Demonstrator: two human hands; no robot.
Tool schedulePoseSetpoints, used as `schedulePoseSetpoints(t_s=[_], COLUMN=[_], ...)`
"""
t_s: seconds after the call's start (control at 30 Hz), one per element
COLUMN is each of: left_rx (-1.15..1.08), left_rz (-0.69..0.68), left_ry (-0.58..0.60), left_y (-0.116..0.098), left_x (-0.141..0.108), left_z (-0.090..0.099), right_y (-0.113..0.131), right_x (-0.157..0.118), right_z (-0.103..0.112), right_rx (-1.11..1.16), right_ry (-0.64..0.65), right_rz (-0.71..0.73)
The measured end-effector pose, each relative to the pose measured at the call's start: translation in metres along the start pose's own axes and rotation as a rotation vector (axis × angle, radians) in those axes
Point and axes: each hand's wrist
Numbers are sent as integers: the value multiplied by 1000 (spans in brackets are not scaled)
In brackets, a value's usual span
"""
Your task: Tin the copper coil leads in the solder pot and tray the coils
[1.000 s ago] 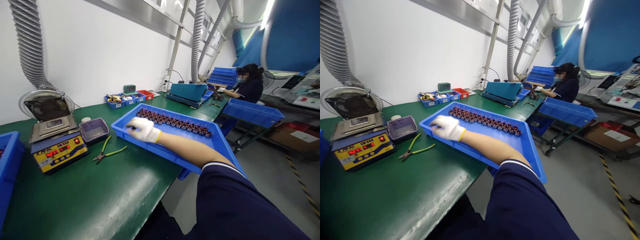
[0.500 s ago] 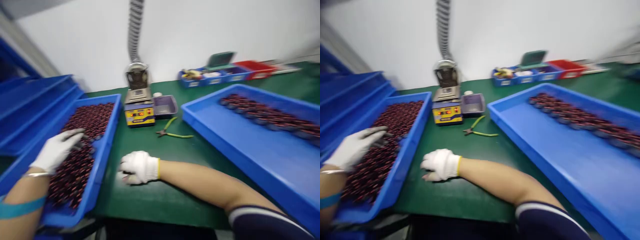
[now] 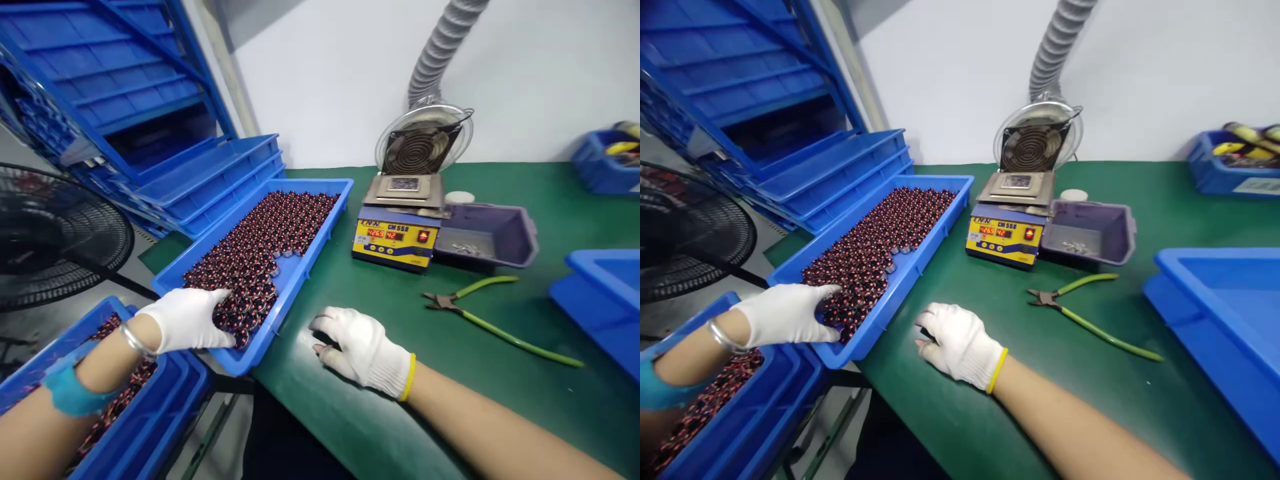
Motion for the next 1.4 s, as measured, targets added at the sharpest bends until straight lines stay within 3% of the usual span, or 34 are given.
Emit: schedulePoseSetpoints(t_s=[0.1,0.27,0.4,0.47,0.63,0.7,0.9,1.13,1.23,1.4], left_rx=[-8,-37,-23,-34,-46,-13,113,153,118,2], left_rz=[-3,-23,-12,-84,-435,-486,-471,-514,-548,-598], left_ry=[41,-71,-36,-72,-287,-309,-195,-114,-100,-110], left_y=[3,13,18,15,-9,-20,-38,-50,-45,-19], left_x=[4,5,2,3,22,36,78,107,115,111], left_z=[8,15,18,18,25,30,44,49,52,59], right_y=[2,4,3,3,3,3,3,2,2,0], right_x=[0,-1,-1,-1,-1,-1,-1,0,0,-1], right_z=[2,3,3,2,3,3,3,3,3,4], right_rx=[3,5,27,33,41,43,50,40,39,50], right_ry=[-4,-2,-7,-7,-5,2,9,32,14,21], right_rz=[6,5,20,23,26,24,20,4,3,5])
Point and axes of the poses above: each hand's wrist, its own x-axis towards the middle knuckle, its own z-axis out of the back of the hand, y = z × x, and after that the axes turned 13 degrees about y, right-handed
